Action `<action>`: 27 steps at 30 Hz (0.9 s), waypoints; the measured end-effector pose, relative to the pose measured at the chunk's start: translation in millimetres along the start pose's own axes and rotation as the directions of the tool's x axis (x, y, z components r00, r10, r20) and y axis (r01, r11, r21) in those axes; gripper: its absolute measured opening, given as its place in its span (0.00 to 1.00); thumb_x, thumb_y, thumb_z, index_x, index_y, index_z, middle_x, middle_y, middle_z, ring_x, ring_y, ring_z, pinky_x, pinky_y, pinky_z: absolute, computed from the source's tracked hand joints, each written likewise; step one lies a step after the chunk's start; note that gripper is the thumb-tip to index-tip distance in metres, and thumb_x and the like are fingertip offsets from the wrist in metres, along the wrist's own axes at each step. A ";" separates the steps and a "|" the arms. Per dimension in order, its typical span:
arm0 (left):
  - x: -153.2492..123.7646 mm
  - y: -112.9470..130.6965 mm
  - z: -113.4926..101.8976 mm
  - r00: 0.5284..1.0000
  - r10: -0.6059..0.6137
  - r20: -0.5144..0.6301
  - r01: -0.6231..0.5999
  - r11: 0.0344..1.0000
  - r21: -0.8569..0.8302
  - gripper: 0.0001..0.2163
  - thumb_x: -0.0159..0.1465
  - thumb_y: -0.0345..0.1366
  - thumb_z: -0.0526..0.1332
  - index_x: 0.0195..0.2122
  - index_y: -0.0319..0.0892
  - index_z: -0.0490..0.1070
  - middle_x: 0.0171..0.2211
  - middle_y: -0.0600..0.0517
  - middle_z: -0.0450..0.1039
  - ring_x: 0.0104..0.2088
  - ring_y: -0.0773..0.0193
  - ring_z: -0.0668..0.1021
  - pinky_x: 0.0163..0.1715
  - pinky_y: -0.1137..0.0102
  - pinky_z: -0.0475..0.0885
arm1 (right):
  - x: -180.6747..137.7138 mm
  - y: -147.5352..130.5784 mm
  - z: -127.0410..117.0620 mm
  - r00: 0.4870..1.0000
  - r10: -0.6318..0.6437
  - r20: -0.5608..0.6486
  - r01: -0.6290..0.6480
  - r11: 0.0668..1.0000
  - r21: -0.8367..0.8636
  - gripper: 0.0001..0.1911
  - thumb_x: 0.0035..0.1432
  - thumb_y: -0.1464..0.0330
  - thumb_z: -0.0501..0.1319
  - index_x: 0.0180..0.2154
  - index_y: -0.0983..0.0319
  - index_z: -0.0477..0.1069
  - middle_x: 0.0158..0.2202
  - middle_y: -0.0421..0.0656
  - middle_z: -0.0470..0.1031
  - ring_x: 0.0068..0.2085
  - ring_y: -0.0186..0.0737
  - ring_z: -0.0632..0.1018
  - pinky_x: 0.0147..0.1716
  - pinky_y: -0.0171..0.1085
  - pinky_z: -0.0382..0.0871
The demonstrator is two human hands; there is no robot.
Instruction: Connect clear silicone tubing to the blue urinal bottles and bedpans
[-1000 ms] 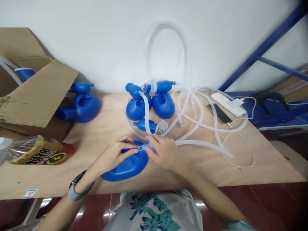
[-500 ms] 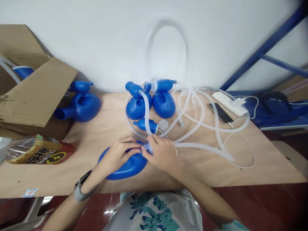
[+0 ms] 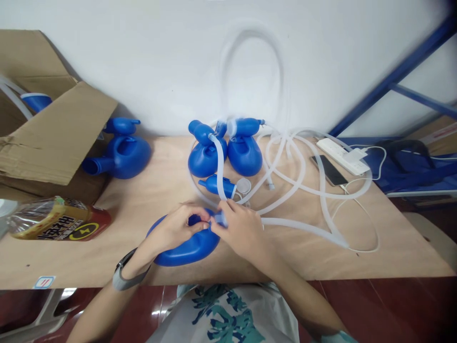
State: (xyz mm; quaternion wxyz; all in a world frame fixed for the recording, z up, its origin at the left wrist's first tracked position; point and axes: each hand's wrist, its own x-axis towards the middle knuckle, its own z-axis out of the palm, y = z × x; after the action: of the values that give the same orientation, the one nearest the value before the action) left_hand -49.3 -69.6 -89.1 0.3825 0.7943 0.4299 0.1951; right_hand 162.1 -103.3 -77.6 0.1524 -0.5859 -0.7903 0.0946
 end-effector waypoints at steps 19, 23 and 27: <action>-16.0 2.9 2.8 0.977 0.211 -0.027 -0.183 0.897 0.402 0.16 0.68 0.48 0.67 0.52 0.46 0.78 0.49 0.46 0.78 0.44 0.54 0.84 0.46 0.62 0.80 | -60.7 51.5 -30.3 0.852 -0.437 -0.288 0.514 0.804 0.300 0.07 0.70 0.64 0.62 0.47 0.55 0.77 0.40 0.41 0.85 0.41 0.41 0.85 0.44 0.43 0.80; -19.1 -0.8 0.3 0.957 0.290 0.002 -0.260 0.855 0.449 0.17 0.72 0.50 0.62 0.54 0.47 0.78 0.51 0.46 0.79 0.43 0.56 0.85 0.43 0.66 0.81 | -89.8 106.6 -17.3 0.942 0.126 -0.310 -0.046 0.966 0.254 0.14 0.68 0.56 0.64 0.49 0.56 0.76 0.35 0.43 0.85 0.35 0.48 0.85 0.38 0.46 0.82; -20.5 -12.8 -9.4 0.931 0.364 -0.013 -0.313 0.819 0.481 0.16 0.72 0.51 0.61 0.51 0.47 0.80 0.49 0.47 0.80 0.42 0.57 0.86 0.40 0.69 0.81 | -106.7 167.0 -9.5 0.797 0.505 -0.331 -0.359 0.837 0.413 0.44 0.62 0.47 0.65 0.71 0.57 0.54 0.65 0.58 0.73 0.60 0.60 0.79 0.55 0.59 0.77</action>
State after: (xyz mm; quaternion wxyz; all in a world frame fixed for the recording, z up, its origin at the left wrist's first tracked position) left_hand -73.5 -78.2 -92.7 0.1142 0.9154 0.3355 0.1908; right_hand 343.8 -156.2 -137.4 0.3910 -0.7250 -0.5526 0.1272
